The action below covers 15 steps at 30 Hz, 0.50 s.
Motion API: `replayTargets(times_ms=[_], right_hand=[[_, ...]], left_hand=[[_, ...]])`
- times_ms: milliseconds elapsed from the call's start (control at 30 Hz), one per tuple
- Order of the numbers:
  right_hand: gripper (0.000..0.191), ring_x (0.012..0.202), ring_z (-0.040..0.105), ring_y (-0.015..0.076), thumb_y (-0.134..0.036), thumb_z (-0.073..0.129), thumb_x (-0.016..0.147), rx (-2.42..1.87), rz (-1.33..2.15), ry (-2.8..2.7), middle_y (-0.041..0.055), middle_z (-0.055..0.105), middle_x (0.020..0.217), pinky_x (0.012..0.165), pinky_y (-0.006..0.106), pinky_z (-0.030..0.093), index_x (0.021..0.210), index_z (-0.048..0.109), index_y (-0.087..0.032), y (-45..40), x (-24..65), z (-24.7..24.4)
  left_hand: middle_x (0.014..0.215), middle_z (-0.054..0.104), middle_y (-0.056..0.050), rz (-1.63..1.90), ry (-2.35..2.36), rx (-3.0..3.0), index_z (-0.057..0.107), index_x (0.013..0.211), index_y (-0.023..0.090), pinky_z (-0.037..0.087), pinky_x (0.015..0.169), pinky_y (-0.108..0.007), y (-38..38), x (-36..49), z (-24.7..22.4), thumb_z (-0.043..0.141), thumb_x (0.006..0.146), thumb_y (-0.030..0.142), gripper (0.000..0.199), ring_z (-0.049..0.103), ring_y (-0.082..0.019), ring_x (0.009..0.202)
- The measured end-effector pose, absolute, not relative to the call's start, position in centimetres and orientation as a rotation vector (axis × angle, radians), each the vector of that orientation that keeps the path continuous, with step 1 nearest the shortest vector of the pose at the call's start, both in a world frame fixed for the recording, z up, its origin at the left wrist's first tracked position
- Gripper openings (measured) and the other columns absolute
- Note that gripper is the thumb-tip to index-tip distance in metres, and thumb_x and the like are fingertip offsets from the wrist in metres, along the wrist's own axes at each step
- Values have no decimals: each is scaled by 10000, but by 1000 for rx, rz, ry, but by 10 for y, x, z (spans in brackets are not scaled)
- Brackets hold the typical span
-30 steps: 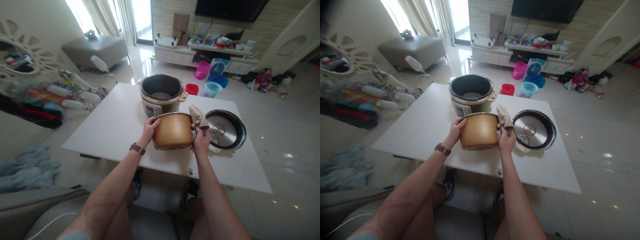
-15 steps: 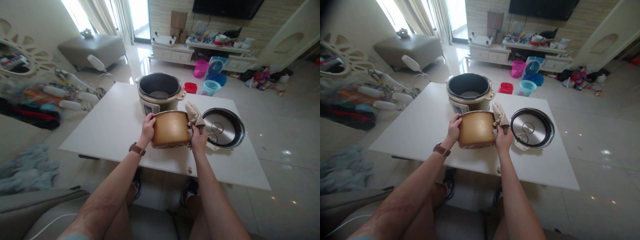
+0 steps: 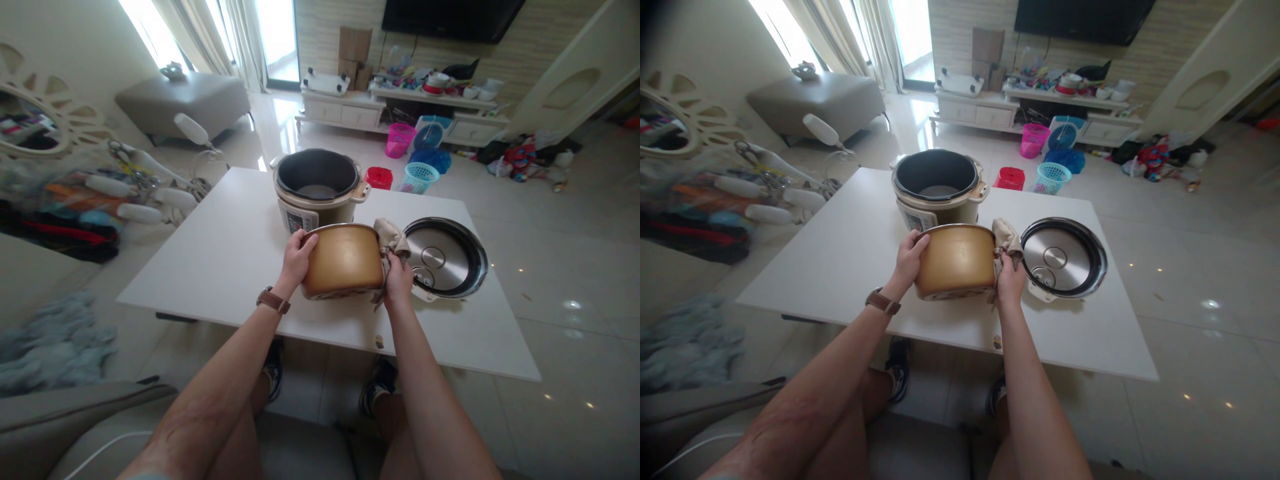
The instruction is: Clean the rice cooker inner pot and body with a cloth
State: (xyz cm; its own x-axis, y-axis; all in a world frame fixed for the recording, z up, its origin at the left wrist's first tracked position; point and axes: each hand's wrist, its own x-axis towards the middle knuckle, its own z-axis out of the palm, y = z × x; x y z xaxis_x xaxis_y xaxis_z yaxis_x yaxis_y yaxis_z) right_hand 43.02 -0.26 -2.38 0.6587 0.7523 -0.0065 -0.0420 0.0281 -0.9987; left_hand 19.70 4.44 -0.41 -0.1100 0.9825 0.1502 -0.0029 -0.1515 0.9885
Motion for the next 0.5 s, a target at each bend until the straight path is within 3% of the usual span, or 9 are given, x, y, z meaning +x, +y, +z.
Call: replayTargets(times_ms=[200, 400, 500], right_hand=[[423, 1022, 728, 246, -495, 720, 772, -1522, 625, -577, 68, 808, 1007, 932, 363, 536, 1021, 804, -163, -3, 428, -21], [341, 954, 724, 242, -452, 716, 843, -1454, 447, -886, 82, 788, 962, 931, 407, 554, 1014, 787, -166, -16, 418, -5], [348, 1124, 699, 276, -416, 753, 839, -1357, 342, -1155, 92, 779, 1118, 1074, 491, 517, 1123, 784, -218, -27, 412, 7]], left_hand=[[705, 410, 28, 1401, 1192, 1226, 457, 699, 217, 337, 644, -276, 44, 195, -4, 745, 838, 551, 463, 389, -145, 712], [703, 414, 29, 1404, 1185, 1251, 467, 701, 212, 337, 644, -273, 46, 197, -7, 747, 847, 537, 453, 390, -141, 708], [711, 425, 31, 1404, 1167, 1244, 474, 717, 210, 330, 627, -268, 47, 196, -9, 743, 857, 540, 448, 383, -136, 698]])
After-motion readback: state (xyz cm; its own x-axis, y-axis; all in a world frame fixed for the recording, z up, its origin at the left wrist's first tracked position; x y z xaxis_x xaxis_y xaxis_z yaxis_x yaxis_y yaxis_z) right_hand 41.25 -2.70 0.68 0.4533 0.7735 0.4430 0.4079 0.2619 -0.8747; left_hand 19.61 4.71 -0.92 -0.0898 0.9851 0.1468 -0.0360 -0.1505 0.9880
